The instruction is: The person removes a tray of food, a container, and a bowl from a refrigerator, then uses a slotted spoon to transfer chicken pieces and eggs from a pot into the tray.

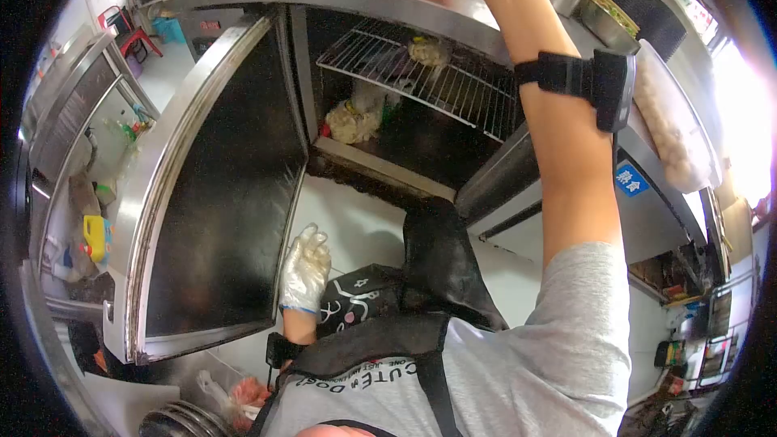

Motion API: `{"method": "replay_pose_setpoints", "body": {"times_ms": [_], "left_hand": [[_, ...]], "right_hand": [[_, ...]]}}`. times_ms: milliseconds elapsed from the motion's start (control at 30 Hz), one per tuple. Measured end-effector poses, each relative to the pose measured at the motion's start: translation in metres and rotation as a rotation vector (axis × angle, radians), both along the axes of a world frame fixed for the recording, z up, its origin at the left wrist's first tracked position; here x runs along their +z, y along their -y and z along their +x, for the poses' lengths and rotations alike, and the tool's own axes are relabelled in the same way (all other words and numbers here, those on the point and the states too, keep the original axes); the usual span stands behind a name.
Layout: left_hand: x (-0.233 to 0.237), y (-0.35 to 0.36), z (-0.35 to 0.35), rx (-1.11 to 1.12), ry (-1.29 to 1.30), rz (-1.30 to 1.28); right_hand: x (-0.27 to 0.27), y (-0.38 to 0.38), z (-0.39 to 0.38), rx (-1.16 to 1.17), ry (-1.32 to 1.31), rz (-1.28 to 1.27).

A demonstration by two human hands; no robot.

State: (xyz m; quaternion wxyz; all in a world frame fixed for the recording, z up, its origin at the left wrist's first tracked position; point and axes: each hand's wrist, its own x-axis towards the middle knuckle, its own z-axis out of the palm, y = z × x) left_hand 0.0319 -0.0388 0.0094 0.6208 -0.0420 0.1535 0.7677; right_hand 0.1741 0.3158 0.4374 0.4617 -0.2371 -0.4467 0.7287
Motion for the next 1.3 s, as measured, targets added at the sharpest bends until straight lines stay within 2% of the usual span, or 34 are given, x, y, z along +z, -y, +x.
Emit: {"method": "replay_pose_setpoints", "body": {"times_ms": [33,100,133,167,267,367,433,500,633,700,800,833,900,967,1000,1067,1133,1300], "left_hand": [[0.001,0.001,0.001,0.030,0.017,-0.034],[0.003,0.003,0.004,0.053,-0.008,-0.101],[0.002,0.004,0.004,0.062,-0.020,-0.099],[0.000,0.004,0.004,0.073,-0.031,-0.098],[-0.014,0.003,0.002,0.074,-0.024,-0.112],[-0.013,-0.003,0.004,0.102,-0.020,-0.208],[-0.018,-0.010,0.004,0.089,-0.032,-0.162],[-0.011,-0.015,0.007,0.113,-0.007,-0.190],[-0.023,-0.019,0.004,0.114,-0.032,-0.210],[-0.027,-0.019,0.004,0.105,-0.033,-0.252],[-0.021,-0.020,0.008,0.130,-0.108,-0.324],[-0.021,-0.019,0.008,0.118,-0.159,-0.333],[-0.019,-0.021,0.010,0.148,-0.157,-0.350],[-0.009,-0.023,0.012,0.250,-0.272,-0.388],[-0.024,-0.012,0.007,0.214,-0.266,-0.304],[-0.021,-0.007,0.012,0.305,-0.285,-0.339],[-0.008,-0.013,0.015,0.436,-0.289,-0.412],[-0.034,0.006,0.021,0.480,-0.200,-0.390]], "right_hand": [[-0.008,-0.020,0.000,-0.002,0.007,-0.015],[-0.025,-0.072,0.001,0.143,-0.144,0.174],[-0.028,-0.049,0.002,0.058,-0.046,0.288],[-0.030,-0.024,0.003,0.061,-0.038,0.278],[-0.047,0.081,0.002,0.049,0.260,0.828],[-0.122,0.137,0.015,0.218,0.359,0.562],[-0.171,0.129,0.017,0.254,0.419,0.200],[-0.215,0.082,0.026,0.142,0.377,0.011],[-0.304,-0.078,0.072,-0.391,0.328,-0.245],[-0.413,-0.274,0.177,-0.273,0.284,-0.145],[-0.341,-0.213,0.102,-0.704,0.012,0.001],[-0.331,-0.219,0.092,-0.769,-0.022,0.031],[-0.321,-0.254,0.085,-0.792,-0.036,0.064],[-0.313,-0.284,0.080,-0.819,-0.034,0.095],[-0.314,-0.296,0.079,-0.833,-0.034,0.111],[-0.317,-0.317,0.084,-0.855,-0.010,0.130],[-0.321,-0.329,0.088,-0.869,0.021,0.148],[-0.325,-0.338,0.099,-0.913,0.146,0.202]]}}
